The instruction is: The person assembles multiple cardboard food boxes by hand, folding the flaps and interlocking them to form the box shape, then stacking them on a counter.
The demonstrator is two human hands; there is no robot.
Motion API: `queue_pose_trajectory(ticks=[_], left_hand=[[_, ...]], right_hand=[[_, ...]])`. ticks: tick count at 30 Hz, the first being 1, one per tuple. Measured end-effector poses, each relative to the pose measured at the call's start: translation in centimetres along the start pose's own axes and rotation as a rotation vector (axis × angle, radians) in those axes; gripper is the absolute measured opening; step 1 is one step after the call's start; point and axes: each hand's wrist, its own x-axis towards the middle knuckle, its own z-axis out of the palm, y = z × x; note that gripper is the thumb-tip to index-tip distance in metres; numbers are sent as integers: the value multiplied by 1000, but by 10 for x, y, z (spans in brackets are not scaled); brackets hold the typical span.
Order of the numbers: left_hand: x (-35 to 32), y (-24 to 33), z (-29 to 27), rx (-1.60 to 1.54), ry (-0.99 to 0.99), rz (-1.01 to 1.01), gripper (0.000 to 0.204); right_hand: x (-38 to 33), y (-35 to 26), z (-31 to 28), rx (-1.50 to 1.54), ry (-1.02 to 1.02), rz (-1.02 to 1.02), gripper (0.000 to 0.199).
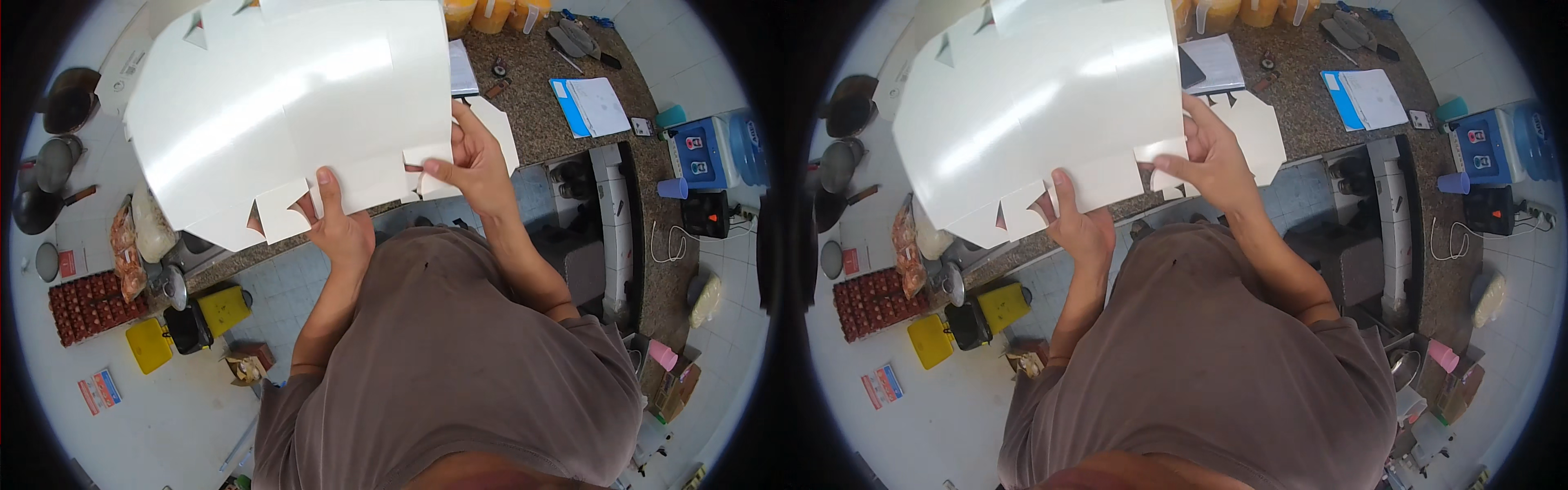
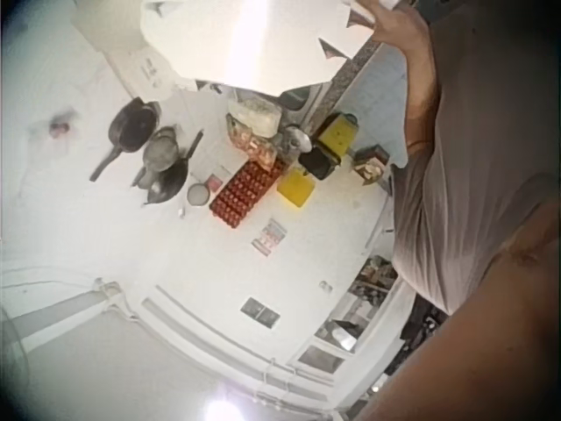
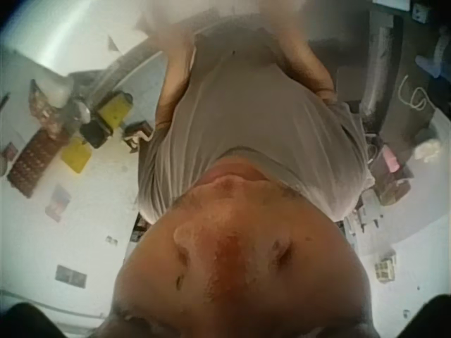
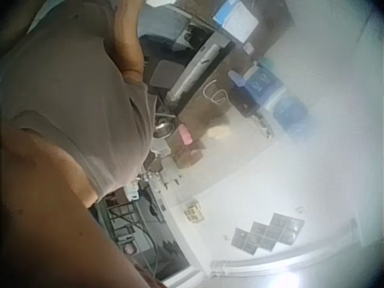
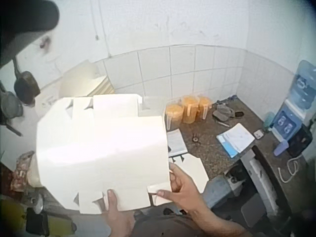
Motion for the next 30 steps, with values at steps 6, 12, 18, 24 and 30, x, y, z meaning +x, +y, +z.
queue_pose_trajectory(ticks=[6, 12, 18, 24, 30], left_hand=[[-10, -13, -28, 73, -86, -96, 57], [-29, -28, -58, 172, -113, -224, 53], [-31, -32, -69, 221, -121, -213, 53], [-32, -25, -65, 94, -28, -308, 52], [17, -2, -160, 388, -998, -235, 91]], right_hand=[[13, -4, -24, 108, 99, 32, 46], [32, -25, -36, 227, 410, 110, 49], [27, -19, -35, 433, 403, 129, 54], [-6, 3, -28, 230, 287, 91, 54], [-16, -9, -40, 306, 242, 120, 60]])
